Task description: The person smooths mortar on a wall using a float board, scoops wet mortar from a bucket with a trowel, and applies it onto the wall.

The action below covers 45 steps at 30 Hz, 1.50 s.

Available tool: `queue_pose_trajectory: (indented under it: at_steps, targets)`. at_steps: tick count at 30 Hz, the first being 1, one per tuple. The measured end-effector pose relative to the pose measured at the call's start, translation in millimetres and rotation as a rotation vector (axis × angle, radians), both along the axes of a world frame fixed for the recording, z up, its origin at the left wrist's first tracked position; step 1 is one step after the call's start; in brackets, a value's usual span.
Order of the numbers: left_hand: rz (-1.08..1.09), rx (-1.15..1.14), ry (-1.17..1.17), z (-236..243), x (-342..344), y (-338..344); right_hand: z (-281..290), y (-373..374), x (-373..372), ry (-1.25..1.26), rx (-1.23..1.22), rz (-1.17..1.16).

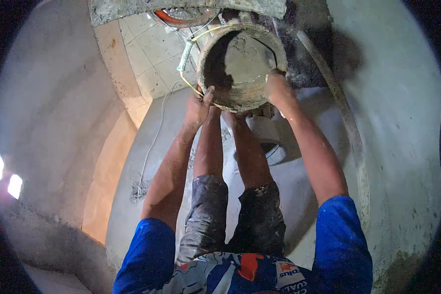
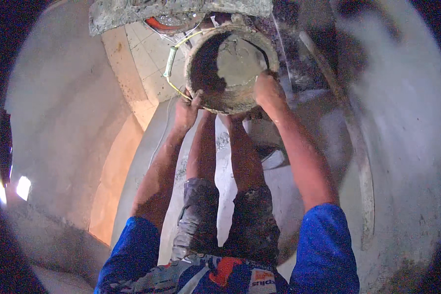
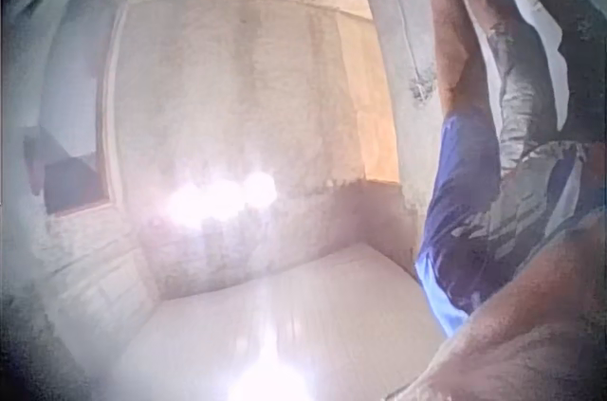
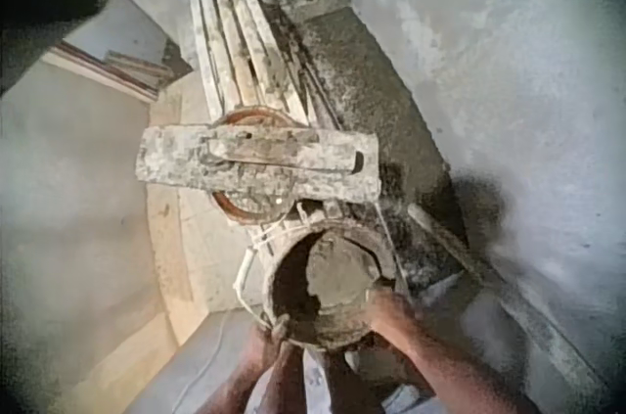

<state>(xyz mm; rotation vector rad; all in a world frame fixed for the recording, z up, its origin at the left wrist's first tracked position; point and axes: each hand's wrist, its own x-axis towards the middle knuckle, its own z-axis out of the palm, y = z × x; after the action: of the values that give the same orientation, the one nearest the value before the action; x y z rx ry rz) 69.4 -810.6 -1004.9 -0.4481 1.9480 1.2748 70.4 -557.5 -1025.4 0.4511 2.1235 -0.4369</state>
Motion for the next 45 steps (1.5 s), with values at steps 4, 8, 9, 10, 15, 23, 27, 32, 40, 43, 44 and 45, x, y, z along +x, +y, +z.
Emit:
queue_pose_trajectory:
  at_steps: [4, 8, 9, 10, 15, 23, 27, 32, 40, 43, 44, 45]
  targets:
    - [0.017, 0.029, -0.023, 14.9, -7.4, 9.3, -10.4, -18.8, 35.7, -0.224, -0.354, -0.201]
    - [-0.004, -0.005, 0.006, 14.0, -6.9, 14.7, 10.3, -40.8, 32.7, -0.21, -0.384, 0.146]
    - [-0.007, -0.011, 0.008, 14.4, -8.6, 11.8, 23.9, -38.7, 27.8, -0.206, -0.389, 0.144]
    - [0.011, 0.012, 0.042, 12.2, -6.3, 8.9, 35.9, -33.1, 29.7, -0.113, -0.384, 0.14]
    - [0.059, 0.005, -0.09, 8.3, 0.3, -1.3, 73.0, -1.7, 4.3, -0.012, -0.124, 0.103]
    - [-0.016, 0.023, -0.008, -2.2, -0.2, 4.8, -44.0, 18.9, -3.0, -0.308, -0.324, -0.226]
    - [-0.084, -0.06, -0.093, 5.2, -4.5, 8.9, 2.9, -12.9, -25.2, -0.399, -0.367, -0.141]
    - [-0.004, -0.042, 0.074, 6.8, 0.5, 22.2, 23.7, 0.8, -4.2, -0.076, -0.387, 0.166]
    - [-0.009, -0.047, 0.042, 13.7, -1.5, 21.2, 12.5, 52.8, -23.4, 0.28, -0.056, 0.404]
    - [-0.001, 0.01, -0.084, 7.8, -0.7, 42.7, -83.8, 69.6, 41.1, 0.436, -0.086, 0.883]
    - [0.053, -0.003, -0.164, 10.8, 1.2, 41.4, -85.2, 59.1, 49.5, 0.508, -0.125, 1.037]
    - [0.038, -0.092, 0.018, 12.1, 2.5, 10.9, -51.9, 22.3, 42.9, 0.168, -0.516, 0.195]
